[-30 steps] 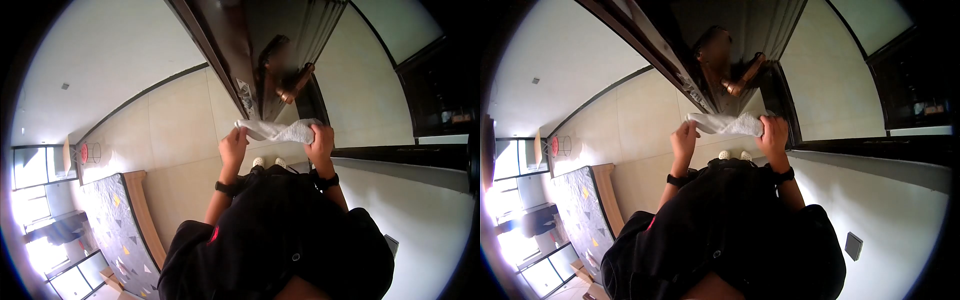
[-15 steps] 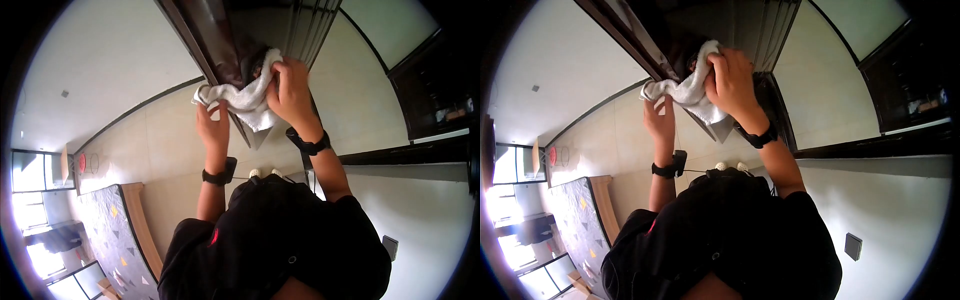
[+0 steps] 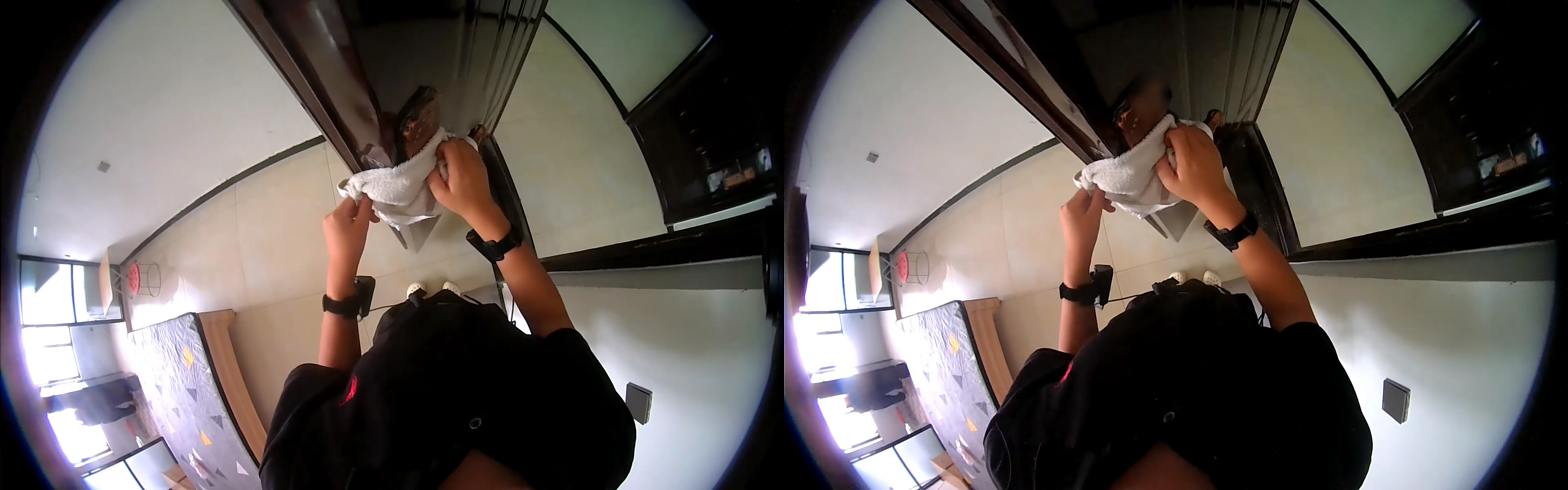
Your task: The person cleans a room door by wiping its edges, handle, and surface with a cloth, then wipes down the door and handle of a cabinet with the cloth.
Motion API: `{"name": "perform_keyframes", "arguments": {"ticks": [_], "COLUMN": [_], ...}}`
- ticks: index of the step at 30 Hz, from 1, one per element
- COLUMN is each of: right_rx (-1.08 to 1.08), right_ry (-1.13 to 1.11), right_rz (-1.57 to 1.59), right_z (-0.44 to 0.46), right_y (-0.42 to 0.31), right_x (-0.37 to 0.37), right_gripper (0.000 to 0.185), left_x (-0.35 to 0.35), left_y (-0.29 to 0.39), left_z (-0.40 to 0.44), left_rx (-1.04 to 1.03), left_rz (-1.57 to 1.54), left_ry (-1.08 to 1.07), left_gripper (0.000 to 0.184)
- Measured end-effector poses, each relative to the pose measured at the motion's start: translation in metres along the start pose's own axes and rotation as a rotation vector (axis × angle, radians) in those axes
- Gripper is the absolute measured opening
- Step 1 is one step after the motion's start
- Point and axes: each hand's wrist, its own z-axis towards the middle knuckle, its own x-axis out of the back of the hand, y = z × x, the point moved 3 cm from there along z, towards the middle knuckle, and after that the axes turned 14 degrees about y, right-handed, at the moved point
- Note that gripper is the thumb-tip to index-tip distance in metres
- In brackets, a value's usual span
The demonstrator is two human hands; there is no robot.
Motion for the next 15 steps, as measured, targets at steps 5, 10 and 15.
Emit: {"name": "perform_keyframes", "arguments": {"ticks": [5,10,15], "right_rx": [-0.014,0.036,-0.027], "right_ry": [0.015,0.075,0.076], "right_rz": [0.004,0.034,0.035], "right_z": [-0.013,-0.02,-0.024], "right_y": [0.004,0.004,0.002], "right_x": [0.007,0.014,0.017], "right_gripper": [0.027,0.03,0.03], "left_x": [-0.002,0.001,0.015], "left_y": [0.002,-0.039,-0.01], "left_z": [-0.011,-0.033,-0.035], "left_rx": [-0.085,-0.042,0.121], "left_rz": [0.477,0.143,-0.478], "left_ry": [-0.488,-0.08,0.239], "left_gripper": [0.024,0.012,0.018]}}
